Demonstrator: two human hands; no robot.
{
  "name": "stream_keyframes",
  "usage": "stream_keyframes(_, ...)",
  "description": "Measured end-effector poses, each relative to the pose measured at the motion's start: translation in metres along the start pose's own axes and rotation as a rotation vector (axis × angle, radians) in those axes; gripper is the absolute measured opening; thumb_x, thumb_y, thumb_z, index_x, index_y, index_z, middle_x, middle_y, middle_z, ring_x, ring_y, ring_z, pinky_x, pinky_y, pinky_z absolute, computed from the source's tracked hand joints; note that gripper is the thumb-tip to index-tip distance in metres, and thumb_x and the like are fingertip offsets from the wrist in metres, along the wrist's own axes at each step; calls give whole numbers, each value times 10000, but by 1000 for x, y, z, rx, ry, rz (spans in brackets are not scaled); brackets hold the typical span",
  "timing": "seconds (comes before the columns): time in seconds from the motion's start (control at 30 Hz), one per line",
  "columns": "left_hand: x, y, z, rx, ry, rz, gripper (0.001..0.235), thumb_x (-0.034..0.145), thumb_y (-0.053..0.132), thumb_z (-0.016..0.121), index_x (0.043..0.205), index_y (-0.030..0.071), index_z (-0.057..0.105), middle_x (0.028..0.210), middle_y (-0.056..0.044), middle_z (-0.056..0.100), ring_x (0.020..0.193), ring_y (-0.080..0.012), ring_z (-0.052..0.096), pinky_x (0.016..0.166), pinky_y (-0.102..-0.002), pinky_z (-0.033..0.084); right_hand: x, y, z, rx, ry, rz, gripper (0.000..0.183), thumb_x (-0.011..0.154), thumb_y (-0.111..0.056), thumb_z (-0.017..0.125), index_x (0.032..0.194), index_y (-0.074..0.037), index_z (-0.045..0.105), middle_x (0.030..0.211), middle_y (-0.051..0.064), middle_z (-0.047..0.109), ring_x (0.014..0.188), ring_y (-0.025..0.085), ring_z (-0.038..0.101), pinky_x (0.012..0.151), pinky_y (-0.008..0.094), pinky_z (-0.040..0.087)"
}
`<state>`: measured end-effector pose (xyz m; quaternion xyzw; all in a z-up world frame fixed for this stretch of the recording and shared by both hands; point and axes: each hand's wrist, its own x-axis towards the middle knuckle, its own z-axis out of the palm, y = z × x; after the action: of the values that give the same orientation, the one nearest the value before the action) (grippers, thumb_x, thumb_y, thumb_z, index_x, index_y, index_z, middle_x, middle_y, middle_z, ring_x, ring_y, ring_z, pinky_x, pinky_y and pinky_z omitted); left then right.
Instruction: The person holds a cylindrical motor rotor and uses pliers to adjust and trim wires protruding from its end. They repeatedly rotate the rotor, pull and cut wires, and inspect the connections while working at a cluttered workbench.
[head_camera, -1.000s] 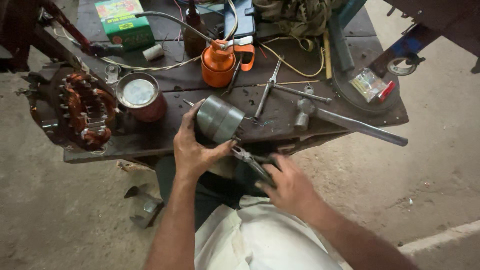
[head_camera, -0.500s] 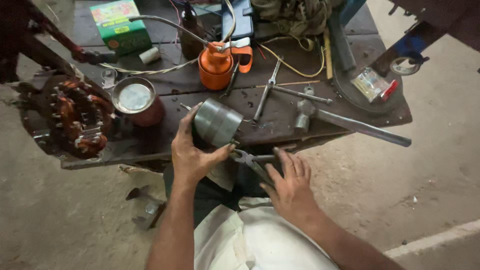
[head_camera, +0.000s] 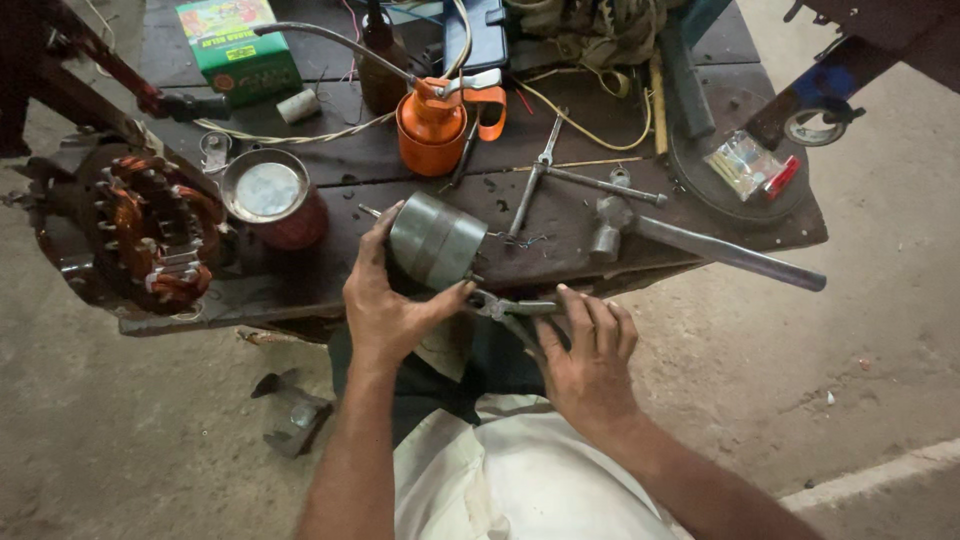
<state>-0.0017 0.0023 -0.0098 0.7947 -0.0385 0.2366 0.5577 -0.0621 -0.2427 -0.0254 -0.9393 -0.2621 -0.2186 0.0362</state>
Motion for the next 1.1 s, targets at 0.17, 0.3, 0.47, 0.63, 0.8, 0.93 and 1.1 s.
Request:
stream_keyframes(0.17, -2, -4, 4, 42, 28, -10, 969, 643, 359, 970, 1460, 108, 513, 1311, -141, 702, 1188, -256, 720, 1041, -387, 574, -3, 7, 7, -58, 87, -62, 284, 922, -230, 736, 1171, -93, 749, 1406, 182, 496, 1271, 347, 414, 1021, 550, 328)
stream_keyframes(0.3, -3, -9, 5, 26, 30, 50, 983, 664, 367, 980, 1471, 88, 493, 1349, -147, 674, 1220, -273, 706, 1060, -392, 569, 1, 12, 5, -45, 77, -118, 283, 952, -224, 731, 1199, -86, 729, 1361, 198, 512, 1211, 368, 462, 965, 552, 391)
stream_keyframes(0.47, -5, -15, 2, 54, 24, 81, 1000, 653, 326, 972, 1494, 78, 491, 1363, -165, 665, 1236, -299, 696, 1072, -407, 553, 6, 24, 1, 416, -504, 98, 424, 885, -388, 718, 1116, -34, 691, 1190, 180, 580, 1056, 311, 572, 873, 467, 500)
stream_keyframes(0.63, -5, -11, -2, 21, 4, 58, 1001, 652, 319, 966, 1499, 82, 490, 1341, -165, 674, 1223, -295, 703, 1058, -402, 561, 10, 46, 10, 1804, -977, 795, 500, 938, -428, 649, 1203, -5, 673, 1177, 153, 694, 1070, 236, 633, 933, 373, 513)
stream_keyframes(0.8, 0, -5, -5, 32, -3, 69, 988, 642, 321, 973, 1473, 78, 495, 1303, -167, 684, 1188, -290, 708, 1023, -398, 563, 4, 37, 6, 1582, -1003, 771, 511, 961, -405, 622, 1255, 8, 682, 1218, 174, 697, 1086, 240, 630, 946, 375, 492)
stream_keyframes(0.93, -4, -6, -3, 12, -2, 69, 962, 660, 310, 972, 1467, 84, 501, 1302, -163, 687, 1181, -287, 714, 1018, -397, 569, -2, 16, -5, 698, -448, 283, 500, 892, -325, 689, 1280, -14, 633, 1406, 221, 526, 1227, 391, 557, 1008, 466, 445)
stream_keyframes(1.1, -4, -7, 0, -22, -12, -1, 957, 656, 320, 962, 1465, 86, 508, 1310, -150, 693, 1191, -273, 716, 1031, -390, 575, 1, -1, -12, 273, -202, 83, 521, 780, -250, 797, 1207, 9, 648, 1403, 290, 456, 1297, 462, 419, 1064, 604, 326)
